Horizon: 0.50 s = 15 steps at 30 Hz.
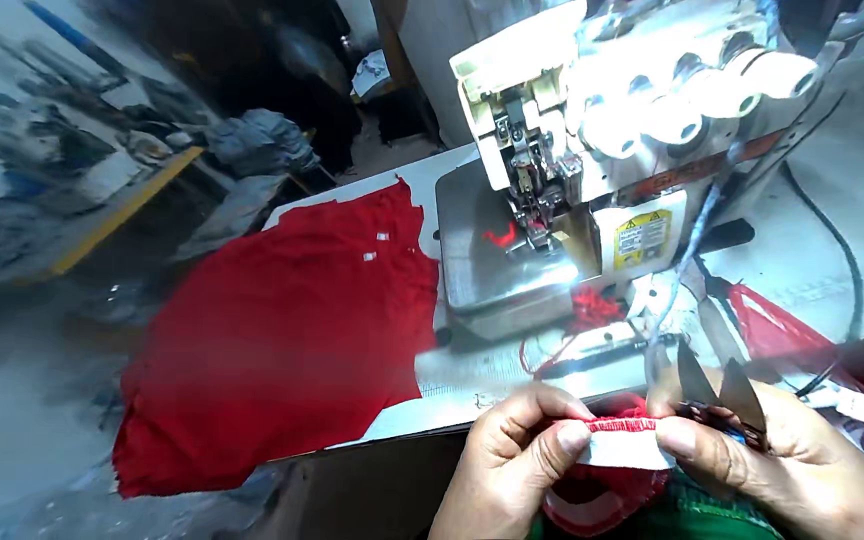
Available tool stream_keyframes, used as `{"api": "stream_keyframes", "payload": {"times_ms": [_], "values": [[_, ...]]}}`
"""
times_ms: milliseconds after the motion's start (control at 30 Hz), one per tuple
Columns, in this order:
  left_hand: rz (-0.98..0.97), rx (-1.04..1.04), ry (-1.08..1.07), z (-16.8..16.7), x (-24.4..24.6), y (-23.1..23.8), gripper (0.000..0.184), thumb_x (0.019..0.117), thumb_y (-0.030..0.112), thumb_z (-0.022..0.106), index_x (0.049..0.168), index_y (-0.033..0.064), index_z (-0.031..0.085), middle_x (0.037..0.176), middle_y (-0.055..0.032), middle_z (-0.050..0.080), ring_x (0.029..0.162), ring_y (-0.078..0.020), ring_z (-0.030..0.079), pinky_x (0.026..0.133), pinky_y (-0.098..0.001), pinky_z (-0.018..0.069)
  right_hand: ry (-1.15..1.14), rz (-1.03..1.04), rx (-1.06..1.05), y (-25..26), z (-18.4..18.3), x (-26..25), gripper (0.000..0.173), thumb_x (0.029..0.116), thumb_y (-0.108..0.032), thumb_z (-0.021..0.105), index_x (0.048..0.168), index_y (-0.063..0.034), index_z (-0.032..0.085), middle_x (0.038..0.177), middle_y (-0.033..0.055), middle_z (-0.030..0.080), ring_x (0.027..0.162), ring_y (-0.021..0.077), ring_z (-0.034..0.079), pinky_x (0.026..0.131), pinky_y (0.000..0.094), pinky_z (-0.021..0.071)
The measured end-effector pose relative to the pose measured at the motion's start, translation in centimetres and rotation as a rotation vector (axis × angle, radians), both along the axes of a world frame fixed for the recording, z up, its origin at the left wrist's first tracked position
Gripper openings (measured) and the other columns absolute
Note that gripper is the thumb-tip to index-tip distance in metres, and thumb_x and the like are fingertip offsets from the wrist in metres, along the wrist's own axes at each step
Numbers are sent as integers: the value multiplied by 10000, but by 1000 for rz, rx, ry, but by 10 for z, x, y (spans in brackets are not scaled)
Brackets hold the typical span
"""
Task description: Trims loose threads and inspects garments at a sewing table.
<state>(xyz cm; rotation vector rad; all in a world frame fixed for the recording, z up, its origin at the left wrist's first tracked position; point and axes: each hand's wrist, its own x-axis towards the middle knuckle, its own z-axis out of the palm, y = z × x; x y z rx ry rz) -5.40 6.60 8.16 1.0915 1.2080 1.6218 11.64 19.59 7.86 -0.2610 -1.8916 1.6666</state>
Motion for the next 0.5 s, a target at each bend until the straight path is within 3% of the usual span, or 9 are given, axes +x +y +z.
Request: {"api": "stream_keyframes", "payload": {"times_ms": [100,200,333,500], "values": [[-111,12,-134,2,0,-2,144,1004,272,602,1051,193,712,992,154,693,917,91,629,816,-118,523,3,-18,86,1,-1,-1,243,1049,-277,571,939,-67,622,786,-82,554,681,-138,465,617,34,391],[-104,-12,-72,2,1,-4,197,938,292,699,1079,155,714,1009,134,717,921,76,654,814,-132,547,-10,-34,126,0,-3,-3,253,1050,-296,571,934,-81,636,772,-79,561,679,-131,483,621,37,402],[5,-63,80,2,5,-6,103,925,196,724,978,110,748,897,127,719,833,85,646,752,-123,543,-34,-42,192,-2,-3,-2,270,1051,-312,566,953,-75,651,769,-58,579,686,-107,507,630,52,419],[63,62,-45,-5,7,-9,96,954,196,685,966,135,759,957,69,736,905,35,674,815,-155,561,-43,-74,284,-3,-2,1,272,1057,-318,561,959,-75,635,777,-31,576,693,-85,515,638,59,423]]}}
